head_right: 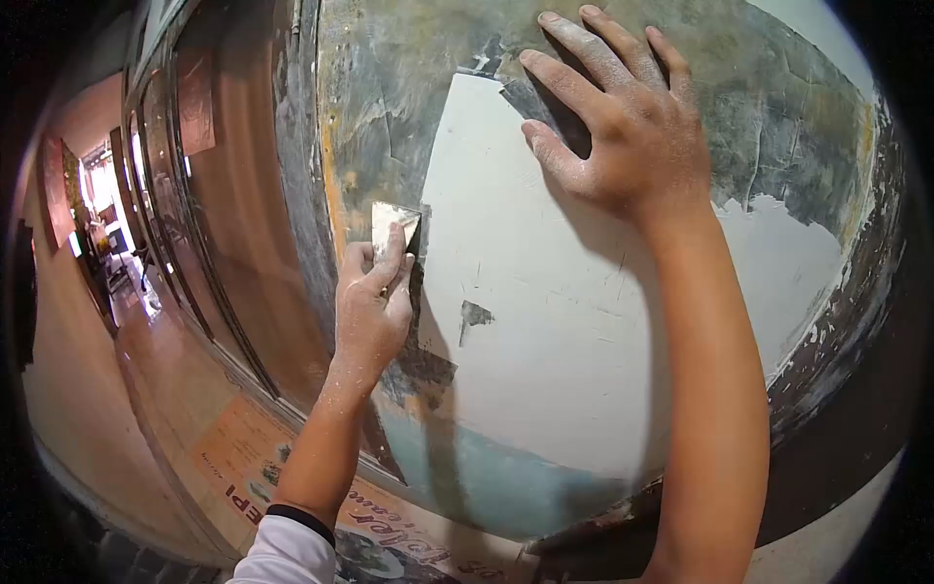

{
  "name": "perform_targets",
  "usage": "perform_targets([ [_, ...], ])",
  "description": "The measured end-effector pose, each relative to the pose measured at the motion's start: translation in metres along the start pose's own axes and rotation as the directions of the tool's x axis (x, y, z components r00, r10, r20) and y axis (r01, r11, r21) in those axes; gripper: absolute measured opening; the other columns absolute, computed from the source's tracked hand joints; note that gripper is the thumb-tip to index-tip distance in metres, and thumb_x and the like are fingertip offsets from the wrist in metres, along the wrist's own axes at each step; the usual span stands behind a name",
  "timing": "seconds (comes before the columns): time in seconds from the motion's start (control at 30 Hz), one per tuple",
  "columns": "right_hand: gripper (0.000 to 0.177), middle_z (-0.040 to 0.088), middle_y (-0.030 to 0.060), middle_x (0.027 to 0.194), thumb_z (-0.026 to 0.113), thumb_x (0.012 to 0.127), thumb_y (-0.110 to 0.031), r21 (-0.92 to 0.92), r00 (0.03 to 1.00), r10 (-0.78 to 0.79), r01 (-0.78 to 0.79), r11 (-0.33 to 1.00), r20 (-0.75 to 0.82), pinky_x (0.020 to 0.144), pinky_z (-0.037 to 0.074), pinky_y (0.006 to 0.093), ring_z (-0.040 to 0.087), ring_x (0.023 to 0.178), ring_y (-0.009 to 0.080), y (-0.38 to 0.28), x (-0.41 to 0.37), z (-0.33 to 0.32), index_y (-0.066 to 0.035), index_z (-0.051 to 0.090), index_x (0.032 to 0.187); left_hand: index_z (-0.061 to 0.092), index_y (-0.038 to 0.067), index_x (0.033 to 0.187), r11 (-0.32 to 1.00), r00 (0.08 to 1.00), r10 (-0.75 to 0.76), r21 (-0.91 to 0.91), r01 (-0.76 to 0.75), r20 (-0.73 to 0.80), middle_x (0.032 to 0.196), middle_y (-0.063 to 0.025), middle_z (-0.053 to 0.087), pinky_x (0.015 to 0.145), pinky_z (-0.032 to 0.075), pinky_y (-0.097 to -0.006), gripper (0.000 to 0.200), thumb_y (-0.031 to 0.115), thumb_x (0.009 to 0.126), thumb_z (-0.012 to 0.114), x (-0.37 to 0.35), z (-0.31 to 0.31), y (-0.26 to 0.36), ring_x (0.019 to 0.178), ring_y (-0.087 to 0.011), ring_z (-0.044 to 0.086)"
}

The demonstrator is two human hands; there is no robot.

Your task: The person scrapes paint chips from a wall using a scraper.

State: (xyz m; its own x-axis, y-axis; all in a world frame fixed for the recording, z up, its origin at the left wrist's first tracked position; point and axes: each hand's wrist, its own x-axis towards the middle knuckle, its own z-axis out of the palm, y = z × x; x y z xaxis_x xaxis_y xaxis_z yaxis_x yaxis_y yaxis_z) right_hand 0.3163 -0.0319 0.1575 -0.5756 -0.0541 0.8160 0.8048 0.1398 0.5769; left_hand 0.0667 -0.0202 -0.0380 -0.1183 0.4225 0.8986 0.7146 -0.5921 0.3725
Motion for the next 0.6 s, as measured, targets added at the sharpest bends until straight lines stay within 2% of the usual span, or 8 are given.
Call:
perform_targets([
  [0.03, 0.052, 0.053, -0.0062, 0.156, 0.075, 0.085, -0.04, 0.003, 1.0, -0.003, 0.003, 1.0, 0.002, 0.125, 0.025, 0.052, 0.043, 0.149, 0.0229, 0.0, 0.0, 0.0, -0.031, 0.067, 0.136, 0.063, 0.013, 0.145, 0.998, 0.999, -0.038, -0.043, 0.039, 0.019, 0.106, -0.0174, 0.054, 0.081, 0.052, -0.0422, 0.051, 0.006, 0.095, 0.068, -0.001, 0.0, 0.001, 0.089, -0.0337, 0.062],
  [0.17, 0.053, 0.053, -0.0062, 0.157, 0.075, 0.085, -0.04, -0.002, 1.0, -0.005, 0.005, 1.0, 0.003, 0.125, 0.026, 0.052, 0.043, 0.149, 0.0226, 0.001, -0.001, 0.002, -0.031, 0.067, 0.137, 0.061, 0.014, 0.147, 0.999, 0.998, -0.032, -0.041, 0.034, 0.044, 0.11, -0.0178, 0.053, 0.083, 0.053, -0.0426, 0.059, 0.002, 0.09, 0.068, 0.007, -0.002, 0.006, 0.093, -0.0341, 0.063],
  [0.2, 0.053, 0.053, -0.0065, 0.157, 0.075, 0.085, -0.04, -0.006, 1.0, -0.002, 0.002, 1.0, -0.001, 0.126, 0.025, 0.0518, 0.043, 0.149, 0.0222, 0.001, -0.002, 0.002, -0.032, 0.067, 0.136, 0.063, 0.01, 0.144, 1.0, 1.0, -0.027, 0.003, 0.027, 0.006, 0.102, -0.0163, 0.055, 0.081, 0.053, -0.0334, 0.055, -0.007, 0.092, 0.065, 0.012, -0.003, 0.014, 0.087, -0.029, 0.061],
  [0.3, 0.052, 0.053, -0.0076, 0.157, 0.075, 0.085, -0.04, -0.011, 1.0, 0.005, -0.005, 1.0, 0.003, 0.127, 0.024, 0.0512, 0.043, 0.149, 0.021, 0.001, -0.002, 0.001, -0.033, 0.067, 0.136, 0.062, 0.008, 0.145, 0.999, 1.0, 0.001, 0.044, -0.001, 0.0, 0.102, -0.0167, 0.055, 0.083, 0.053, -0.0327, 0.057, -0.008, 0.09, 0.064, 0.019, -0.005, 0.019, 0.089, -0.0285, 0.063],
  [0.37, 0.053, 0.052, -0.0077, 0.157, 0.075, 0.085, -0.04, -0.003, 1.0, 0.006, -0.006, 1.0, 0.006, 0.127, 0.024, 0.0508, 0.043, 0.149, 0.0205, 0.002, -0.002, 0.001, -0.033, 0.067, 0.137, 0.062, 0.006, 0.144, 1.0, 1.0, -0.006, -0.022, 0.007, 0.012, 0.102, -0.0171, 0.056, 0.083, 0.053, -0.0334, 0.058, -0.009, 0.088, 0.062, 0.025, -0.005, 0.02, 0.089, -0.0278, 0.063],
  [0.5, 0.053, 0.053, -0.0078, 0.157, 0.075, 0.085, -0.04, -0.001, 1.0, 0.009, -0.009, 1.0, -0.004, 0.127, 0.024, 0.0505, 0.043, 0.149, 0.0202, 0.001, -0.002, 0.002, -0.033, 0.067, 0.136, 0.062, 0.005, 0.144, 0.997, 1.0, 0.016, 0.073, -0.016, 0.003, 0.1, -0.0171, 0.056, 0.082, 0.053, -0.0361, 0.058, -0.008, 0.087, 0.063, 0.039, -0.007, 0.03, 0.085, -0.0273, 0.061],
  [0.57, 0.052, 0.053, -0.0078, 0.156, 0.075, 0.085, -0.04, -0.006, 1.0, 0.014, -0.014, 1.0, -0.008, 0.127, 0.024, 0.0502, 0.043, 0.149, 0.02, 0.001, -0.003, 0.003, -0.033, 0.067, 0.135, 0.062, 0.009, 0.145, 0.999, 0.999, -0.012, 0.04, 0.01, 0.044, 0.109, -0.0195, 0.053, 0.085, 0.053, -0.0431, 0.055, 0.004, 0.091, 0.067, 0.045, -0.009, 0.034, 0.092, -0.0345, 0.063],
  [0.6, 0.05, 0.054, -0.0076, 0.155, 0.074, 0.085, -0.04, 0.002, 1.0, 0.014, -0.014, 1.0, -0.015, 0.127, 0.024, 0.0502, 0.043, 0.148, 0.0198, 0.001, -0.002, 0.002, -0.032, 0.068, 0.134, 0.062, 0.008, 0.145, 0.998, 0.998, -0.026, 0.06, 0.022, 0.054, 0.108, -0.0196, 0.054, 0.084, 0.053, -0.0435, 0.054, 0.005, 0.092, 0.067, 0.048, -0.011, 0.038, 0.091, -0.0346, 0.063],
])
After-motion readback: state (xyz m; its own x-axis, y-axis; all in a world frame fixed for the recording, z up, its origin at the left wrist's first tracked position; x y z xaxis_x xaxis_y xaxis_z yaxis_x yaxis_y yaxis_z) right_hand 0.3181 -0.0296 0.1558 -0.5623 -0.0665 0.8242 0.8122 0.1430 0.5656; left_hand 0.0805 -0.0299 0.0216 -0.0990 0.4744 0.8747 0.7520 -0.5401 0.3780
